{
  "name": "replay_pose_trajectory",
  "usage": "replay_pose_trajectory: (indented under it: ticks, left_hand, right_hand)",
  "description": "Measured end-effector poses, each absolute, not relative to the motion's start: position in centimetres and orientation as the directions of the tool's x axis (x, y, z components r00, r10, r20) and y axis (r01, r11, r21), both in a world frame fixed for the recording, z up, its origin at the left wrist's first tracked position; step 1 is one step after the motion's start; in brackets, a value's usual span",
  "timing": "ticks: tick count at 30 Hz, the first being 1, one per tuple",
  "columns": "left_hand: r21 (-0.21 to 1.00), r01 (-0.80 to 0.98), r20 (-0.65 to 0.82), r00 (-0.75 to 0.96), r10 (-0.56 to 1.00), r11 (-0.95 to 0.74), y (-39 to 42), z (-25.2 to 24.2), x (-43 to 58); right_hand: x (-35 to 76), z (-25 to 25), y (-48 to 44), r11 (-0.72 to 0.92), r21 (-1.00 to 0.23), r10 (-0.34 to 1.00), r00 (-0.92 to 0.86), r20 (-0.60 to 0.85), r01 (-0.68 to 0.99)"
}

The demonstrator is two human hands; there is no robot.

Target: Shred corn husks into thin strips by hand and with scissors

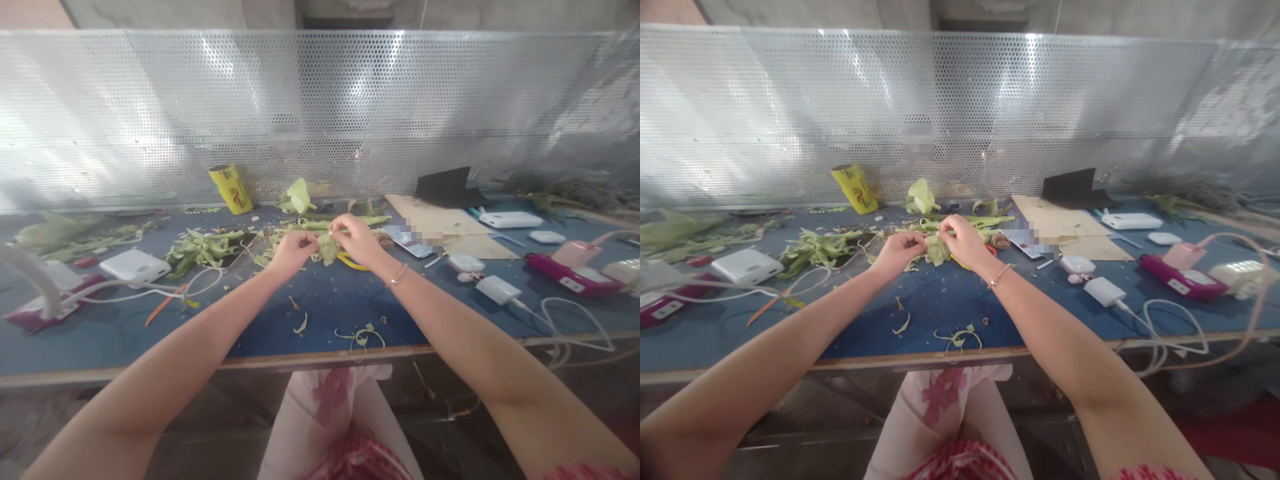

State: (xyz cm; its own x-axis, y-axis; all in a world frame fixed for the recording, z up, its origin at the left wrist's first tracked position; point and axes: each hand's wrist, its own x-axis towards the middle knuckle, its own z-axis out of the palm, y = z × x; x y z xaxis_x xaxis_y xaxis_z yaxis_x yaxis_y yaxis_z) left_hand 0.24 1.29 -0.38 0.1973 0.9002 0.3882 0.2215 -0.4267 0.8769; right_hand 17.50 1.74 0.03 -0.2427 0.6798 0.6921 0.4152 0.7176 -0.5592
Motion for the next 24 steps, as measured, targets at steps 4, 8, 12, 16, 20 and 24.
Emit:
replay_pose_trajectory:
  ticks: [4, 8, 12, 16, 20, 24]
  left_hand:
    - [0.913, 0.164, 0.345, 0.182, 0.921, -0.374, 1.3, -0.6, 0.3]
    - [0.957, -0.007, 0.287, 0.186, 0.94, -0.291, 0.8, -0.6, 0.8]
    - [0.967, -0.121, 0.244, 0.213, 0.946, -0.222, 0.4, -0.5, 1.1]
    - [0.959, -0.098, 0.281, 0.205, 0.938, -0.266, 0.5, -0.7, 1.2]
    - [0.957, -0.123, 0.281, 0.171, 0.944, -0.262, 0.5, -0.8, 1.6]
    - [0.943, -0.019, 0.332, 0.143, 0.932, -0.333, 0.4, -1.1, 1.7]
  right_hand:
    - [17.3, -0.3, 1.5, 0.69, -0.537, 0.699, -0.252, 0.669, 0.485]
    - [17.1, -0.5, 1.3, 0.683, -0.505, 0.682, -0.212, 0.7, 0.528]
    - [16.9, -0.5, 1.1, 0.663, -0.505, 0.68, -0.164, 0.714, 0.553]
    - [16.7, -0.4, 1.1, 0.692, -0.448, 0.631, -0.172, 0.757, 0.565]
    - [16.7, -0.3, 1.2, 0.744, -0.392, 0.566, -0.199, 0.8, 0.541]
    - [16.2, -0.4, 0.8, 0.772, -0.407, 0.549, -0.187, 0.815, 0.488]
